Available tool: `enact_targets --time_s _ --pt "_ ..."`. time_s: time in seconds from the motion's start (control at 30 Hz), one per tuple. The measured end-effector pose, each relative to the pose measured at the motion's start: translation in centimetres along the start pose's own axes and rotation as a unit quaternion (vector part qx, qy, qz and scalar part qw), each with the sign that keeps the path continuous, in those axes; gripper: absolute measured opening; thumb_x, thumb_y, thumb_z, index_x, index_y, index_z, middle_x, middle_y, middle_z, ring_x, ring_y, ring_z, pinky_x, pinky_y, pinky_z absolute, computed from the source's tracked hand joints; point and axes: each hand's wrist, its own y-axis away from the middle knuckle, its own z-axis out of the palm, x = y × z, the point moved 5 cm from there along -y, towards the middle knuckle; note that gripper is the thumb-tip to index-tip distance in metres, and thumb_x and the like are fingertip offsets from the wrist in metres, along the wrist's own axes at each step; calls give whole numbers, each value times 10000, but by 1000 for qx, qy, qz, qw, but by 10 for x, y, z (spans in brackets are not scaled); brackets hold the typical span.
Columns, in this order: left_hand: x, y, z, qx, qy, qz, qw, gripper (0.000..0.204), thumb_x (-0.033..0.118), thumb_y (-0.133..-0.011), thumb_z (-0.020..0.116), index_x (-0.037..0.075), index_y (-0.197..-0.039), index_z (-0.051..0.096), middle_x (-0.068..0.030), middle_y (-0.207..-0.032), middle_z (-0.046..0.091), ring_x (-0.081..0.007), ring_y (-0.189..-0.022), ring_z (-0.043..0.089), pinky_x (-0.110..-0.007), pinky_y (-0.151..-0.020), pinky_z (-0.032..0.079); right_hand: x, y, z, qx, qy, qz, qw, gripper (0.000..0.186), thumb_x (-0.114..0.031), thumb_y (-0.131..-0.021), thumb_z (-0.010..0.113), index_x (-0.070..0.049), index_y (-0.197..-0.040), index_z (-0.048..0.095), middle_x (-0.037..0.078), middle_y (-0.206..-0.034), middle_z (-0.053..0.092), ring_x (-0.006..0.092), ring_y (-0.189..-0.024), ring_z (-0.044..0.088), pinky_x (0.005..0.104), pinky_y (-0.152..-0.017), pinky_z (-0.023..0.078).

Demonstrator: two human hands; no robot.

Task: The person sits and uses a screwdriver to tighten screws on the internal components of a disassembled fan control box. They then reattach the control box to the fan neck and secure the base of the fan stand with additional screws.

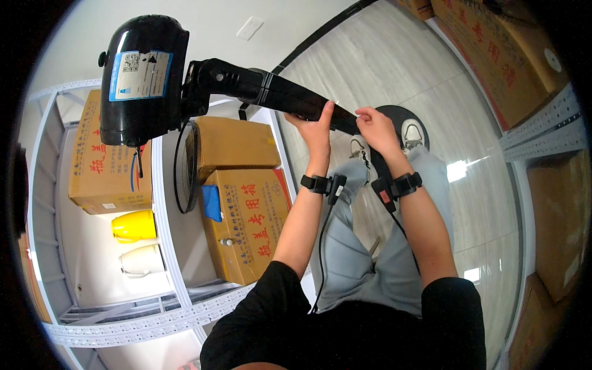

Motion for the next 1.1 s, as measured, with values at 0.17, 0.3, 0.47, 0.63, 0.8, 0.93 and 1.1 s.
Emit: enact_targets --time_s 0.17,0.3,0.47,0.63,0.8,0.93,1.1 --pt "-3 -1 1 4 -3 6 1000 1026 236 -733 881 -30 -1428 175 -185 -1299 422 -260 -1186 477 -369 -1024 397 0 -2 0 -1 2 -10 1000 289 -194 -863 638 -83 -1125 689 119 -992 738 237 -919 715 346 -843 545" --pt "-6 -3 1 -5 -11 13 1000 1024 236 -734 882 -29 -1427 177 -183 -1297 420 -257 -1182 476 -369 -1021 397 -1 0 0 -5 3 -5 1000 288 -193 -865 639 -79 -1126 686 117 -996 739 237 -923 715 349 -843 545" --pt "-2 -5 1 -19 0 16 1000 995 224 -738 880 -25 -1418 198 -171 -1279 422 -249 -1182 468 -368 -1018 397 -1 0 0 -7 0 -5 1000 292 -193 -868 638 -74 -1131 684 116 -987 739 237 -917 716 347 -841 545" --pt "4 -3 1 -25 17 0 1000 970 206 -739 877 -13 -1413 216 -158 -1283 414 -246 -1191 460 -367 -1020 395 1 -1 1 -5 1 -19 1000 290 -194 -870 633 -71 -1127 687 116 -981 738 235 -908 714 345 -837 546" --pt "4 0 0 2 22 -9 1000 967 205 -738 879 -8 -1415 223 -148 -1287 412 -250 -1193 462 -371 -1025 396 -2 0 1 -10 5 -10 1000 284 -193 -869 630 -73 -1119 692 118 -979 736 237 -909 714 344 -833 547" --pt "5 3 -1 16 8 -19 1000 984 199 -736 880 -9 -1435 220 -152 -1304 413 -251 -1201 461 -376 -1032 394 1 0 0 -7 -1 -9 1000 288 -193 -865 632 -78 -1122 691 119 -975 738 240 -904 715 342 -833 547" --pt "6 -3 1 -9 19 -13 1000 1126 237 -700 904 -39 -1467 126 -201 -1336 398 -288 -1197 469 -389 -1020 406 3 -2 -3 -9 4 -15 1000 282 -190 -864 633 -79 -1116 690 120 -974 738 242 -907 716 344 -830 550"
